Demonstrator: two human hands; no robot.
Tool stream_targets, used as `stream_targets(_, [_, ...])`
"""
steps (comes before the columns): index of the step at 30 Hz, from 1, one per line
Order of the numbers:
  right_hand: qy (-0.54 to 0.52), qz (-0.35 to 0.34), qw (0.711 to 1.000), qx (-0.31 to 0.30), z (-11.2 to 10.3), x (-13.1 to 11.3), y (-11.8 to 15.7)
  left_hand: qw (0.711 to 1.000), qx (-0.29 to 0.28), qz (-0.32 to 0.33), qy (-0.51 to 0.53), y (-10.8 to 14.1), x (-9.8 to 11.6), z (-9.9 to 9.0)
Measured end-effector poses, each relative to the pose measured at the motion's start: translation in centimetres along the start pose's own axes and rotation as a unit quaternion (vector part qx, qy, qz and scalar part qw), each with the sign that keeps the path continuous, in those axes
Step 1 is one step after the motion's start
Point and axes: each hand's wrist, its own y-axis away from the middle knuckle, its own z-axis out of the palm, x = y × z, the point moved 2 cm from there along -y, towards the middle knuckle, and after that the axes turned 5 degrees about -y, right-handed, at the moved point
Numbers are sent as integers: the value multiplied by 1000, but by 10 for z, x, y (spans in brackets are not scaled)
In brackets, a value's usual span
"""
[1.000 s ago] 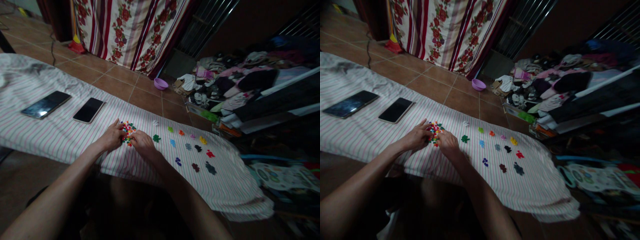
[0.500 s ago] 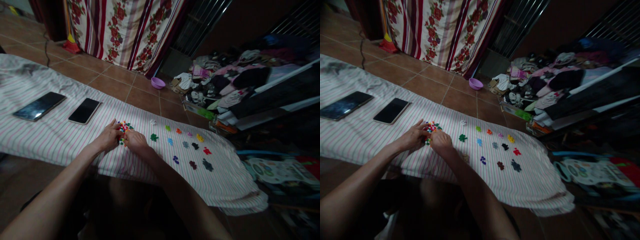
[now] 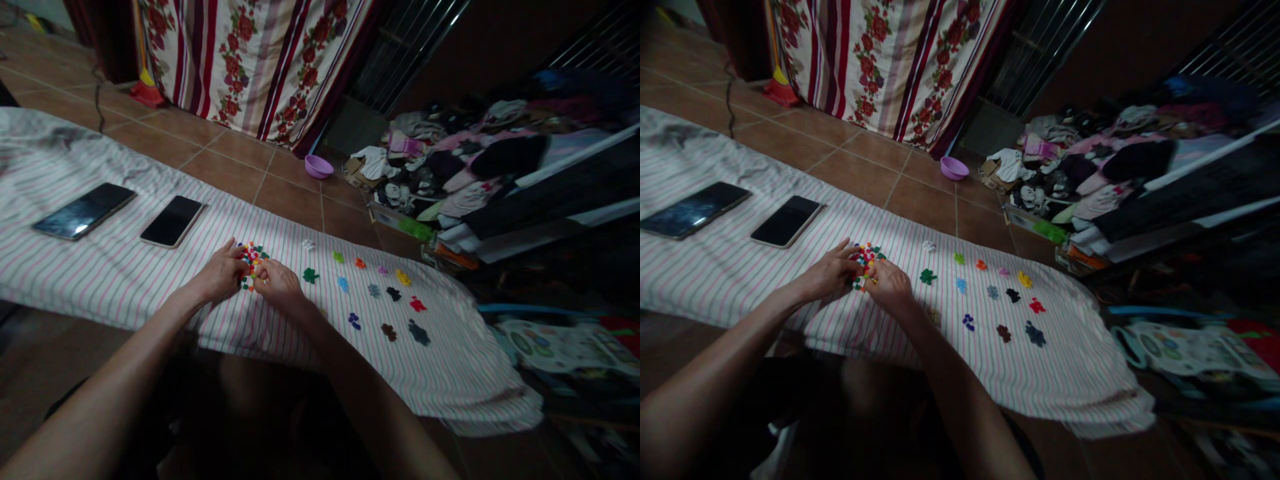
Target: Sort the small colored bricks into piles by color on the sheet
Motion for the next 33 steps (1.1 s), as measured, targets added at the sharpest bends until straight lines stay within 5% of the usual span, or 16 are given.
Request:
stream_targets(23, [-126, -34, 989, 66, -10, 16, 20, 999, 26, 19, -7, -4, 4, 2])
stream_targets(33, [-106, 14, 989, 102, -29, 47, 33, 999, 30, 28, 5, -9, 7, 3])
